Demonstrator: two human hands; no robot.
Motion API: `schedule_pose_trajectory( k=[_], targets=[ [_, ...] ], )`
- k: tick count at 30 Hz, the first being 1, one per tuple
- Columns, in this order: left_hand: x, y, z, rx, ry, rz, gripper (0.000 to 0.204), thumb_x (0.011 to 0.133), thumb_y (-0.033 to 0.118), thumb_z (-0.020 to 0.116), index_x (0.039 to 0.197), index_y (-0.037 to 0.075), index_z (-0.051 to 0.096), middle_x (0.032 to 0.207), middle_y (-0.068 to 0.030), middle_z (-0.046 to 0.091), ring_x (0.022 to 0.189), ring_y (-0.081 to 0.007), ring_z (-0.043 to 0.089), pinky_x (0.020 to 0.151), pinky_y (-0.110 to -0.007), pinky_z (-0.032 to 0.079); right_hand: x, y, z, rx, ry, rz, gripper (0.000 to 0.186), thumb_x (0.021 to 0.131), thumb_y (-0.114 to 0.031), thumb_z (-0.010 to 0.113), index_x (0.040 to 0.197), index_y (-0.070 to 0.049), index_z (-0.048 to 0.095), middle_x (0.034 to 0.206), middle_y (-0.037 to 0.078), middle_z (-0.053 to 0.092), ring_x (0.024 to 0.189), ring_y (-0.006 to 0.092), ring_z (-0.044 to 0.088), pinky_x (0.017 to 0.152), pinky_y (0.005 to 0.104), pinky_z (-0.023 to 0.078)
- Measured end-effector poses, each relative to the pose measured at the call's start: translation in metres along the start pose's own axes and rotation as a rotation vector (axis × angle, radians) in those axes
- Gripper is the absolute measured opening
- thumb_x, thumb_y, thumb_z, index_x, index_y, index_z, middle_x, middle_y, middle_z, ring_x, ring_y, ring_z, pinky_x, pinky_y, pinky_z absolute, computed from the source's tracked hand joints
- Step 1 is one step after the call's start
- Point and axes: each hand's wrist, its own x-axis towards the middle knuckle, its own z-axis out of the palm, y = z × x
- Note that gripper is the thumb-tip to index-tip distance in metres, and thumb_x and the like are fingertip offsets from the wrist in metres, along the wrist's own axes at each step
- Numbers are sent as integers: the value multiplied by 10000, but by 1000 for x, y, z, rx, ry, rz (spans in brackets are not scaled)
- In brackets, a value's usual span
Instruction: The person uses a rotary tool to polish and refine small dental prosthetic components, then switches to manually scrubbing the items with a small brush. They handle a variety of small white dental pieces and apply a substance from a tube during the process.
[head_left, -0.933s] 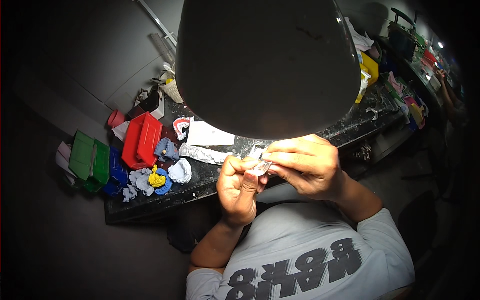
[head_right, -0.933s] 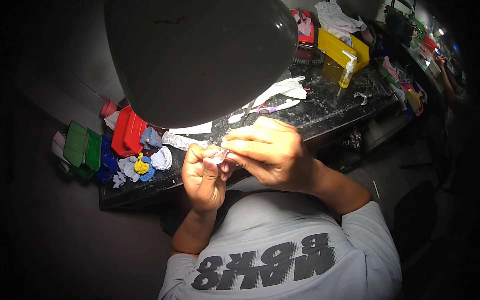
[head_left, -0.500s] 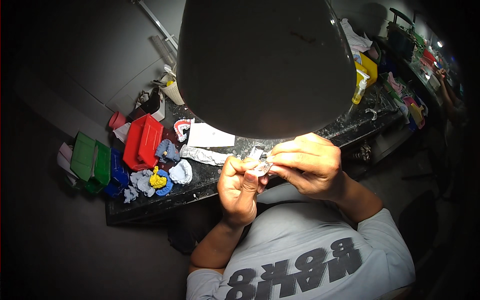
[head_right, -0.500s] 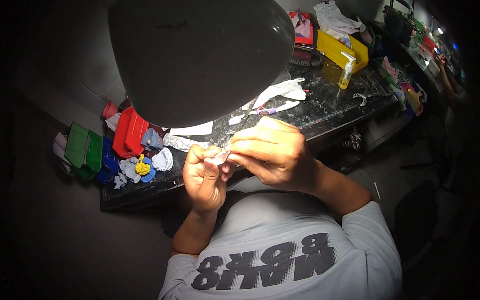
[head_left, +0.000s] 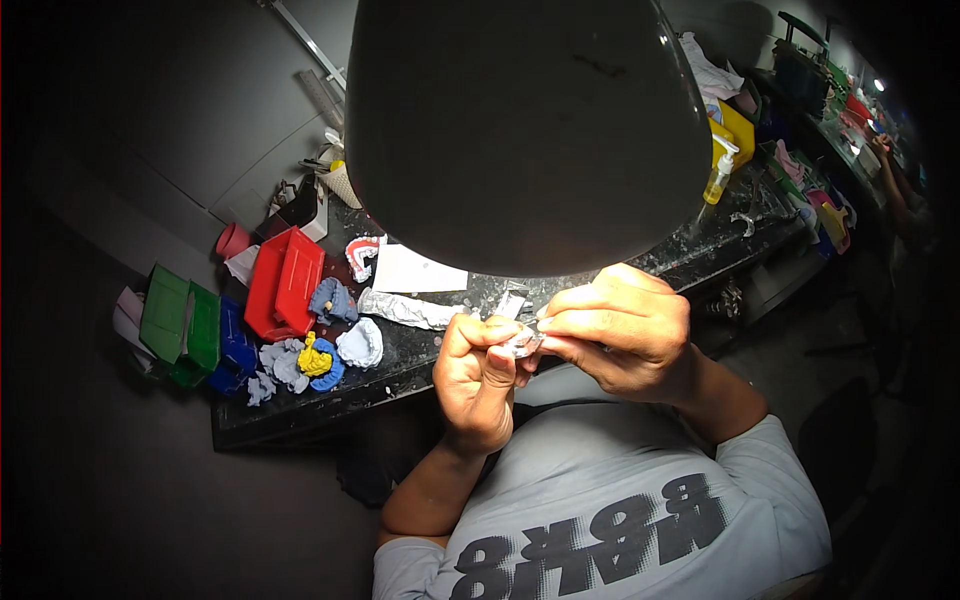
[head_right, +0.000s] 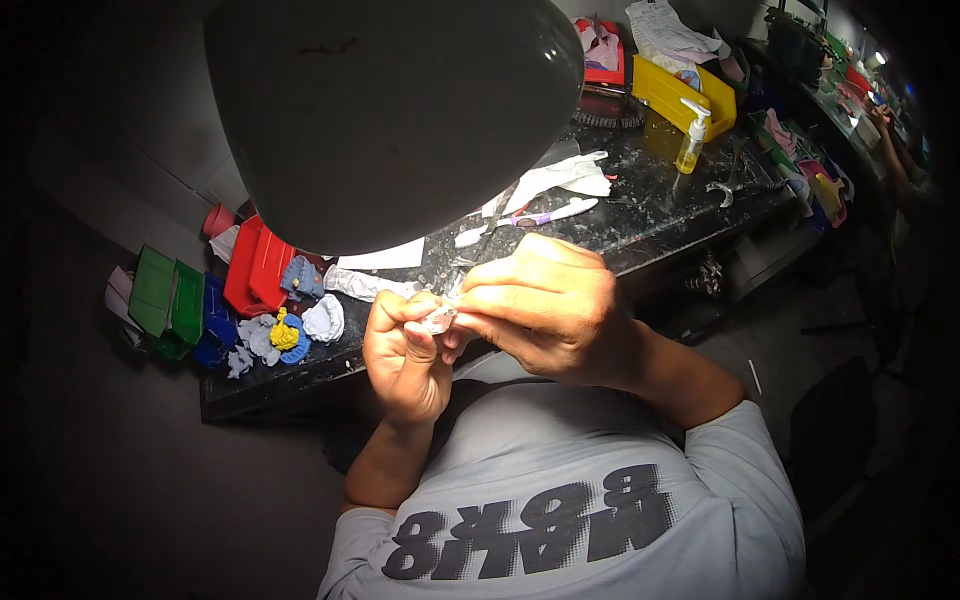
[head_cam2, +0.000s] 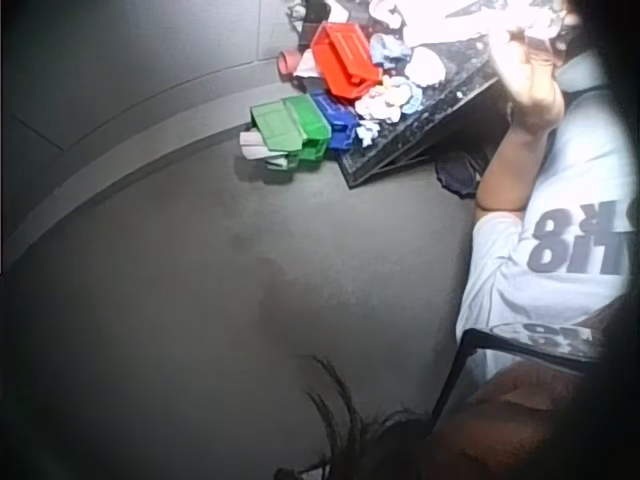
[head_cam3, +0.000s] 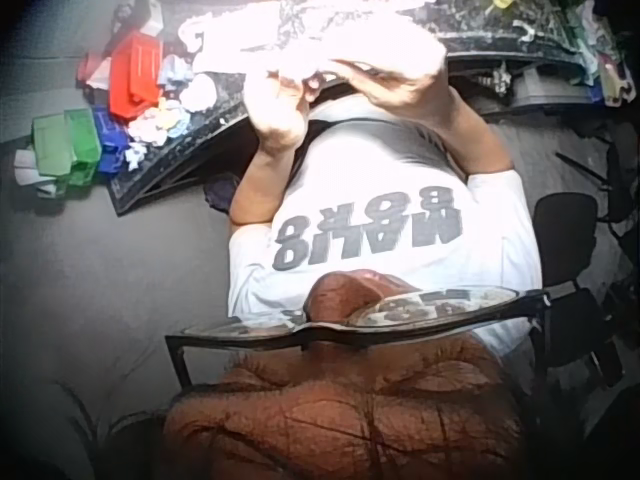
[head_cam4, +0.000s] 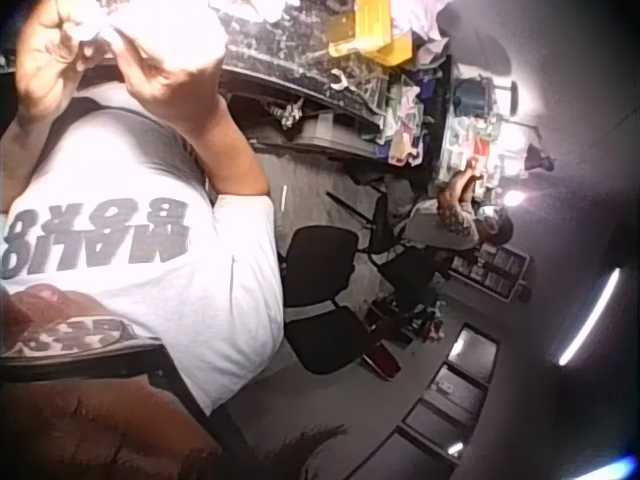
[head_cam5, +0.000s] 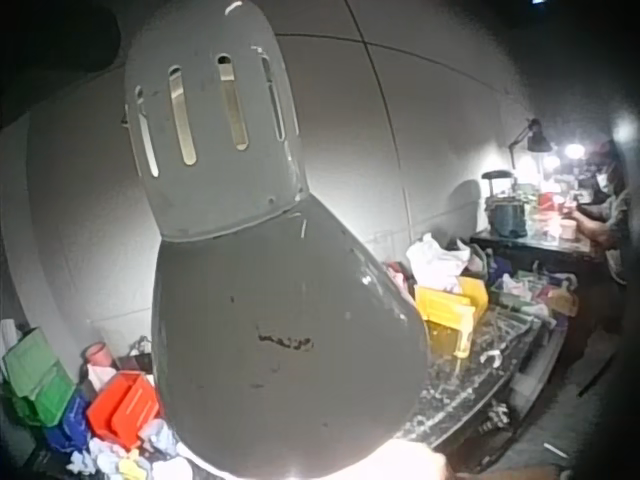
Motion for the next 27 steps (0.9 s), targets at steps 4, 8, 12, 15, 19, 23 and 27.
schedule_pose_trajectory(
  k=[4, 8, 12, 15, 19, 23, 27],
  targets=[
    [-1, 4, 2, -9, -7, -18, 220, 1024, 213, 587, 1055, 34, 462, 976, -142, 622, 763, -112, 537, 636, -223, 432, 0, -3, 1, 54, 10, 3, 224, 743, -76, 843, 930, -22, 733, 934, 105, 731, 699, 209, 650, 623, 310, 509],
    [-1, 10, 5, -105, 17, -111, 247, 1020, 251, 592, 1045, 47, 453, 921, -111, 585, 735, -107, 525, 598, -217, 424, 1, -4, 1, 102, 14, 18, 220, 746, -76, 842, 937, -24, 744, 928, 108, 734, 693, 208, 647, 621, 305, 509],
    [-1, 8, 2, -287, 4, -205, 197, 1041, 227, 546, 1043, 55, 449, 894, -108, 569, 729, -108, 514, 583, -228, 412, 2, -6, -1, 152, 11, 52, 212, 746, -76, 842, 935, -37, 754, 912, 103, 736, 698, 204, 653, 631, 304, 514],
    [0, 7, 1, -364, -68, -227, 190, 1047, 229, 533, 1047, 54, 459, 869, -96, 551, 716, -105, 500, 577, -228, 405, 3, -7, -1, 159, 12, 59, 208, 746, -76, 842, 931, -41, 755, 909, 99, 736, 711, 203, 662, 640, 304, 518],
    [0, 9, 2, -384, -70, -248, 191, 1049, 233, 527, 1048, 52, 469, 859, -92, 546, 714, -108, 497, 575, -230, 405, 1, -6, -1, 177, 23, 74, 200, 749, -78, 842, 922, -40, 751, 905, 96, 736, 735, 210, 677, 657, 306, 524],
    [-1, 9, 3, -403, -66, -253, 193, 1049, 237, 526, 1045, 52, 470, 867, -97, 554, 714, -106, 495, 575, -228, 405, 0, -7, 0, 175, 35, 89, 206, 748, -82, 844, 924, -38, 747, 897, 96, 735, 743, 216, 682, 664, 311, 527],
    [-1, 8, 2, -405, -58, -252, 192, 1049, 237, 525, 1045, 53, 470, 877, -100, 561, 711, -103, 491, 576, -227, 404, 1, -6, 0, 173, 28, 79, 210, 746, -84, 848, 921, -40, 741, 890, 98, 734, 743, 219, 683, 663, 313, 527]
  ],
)
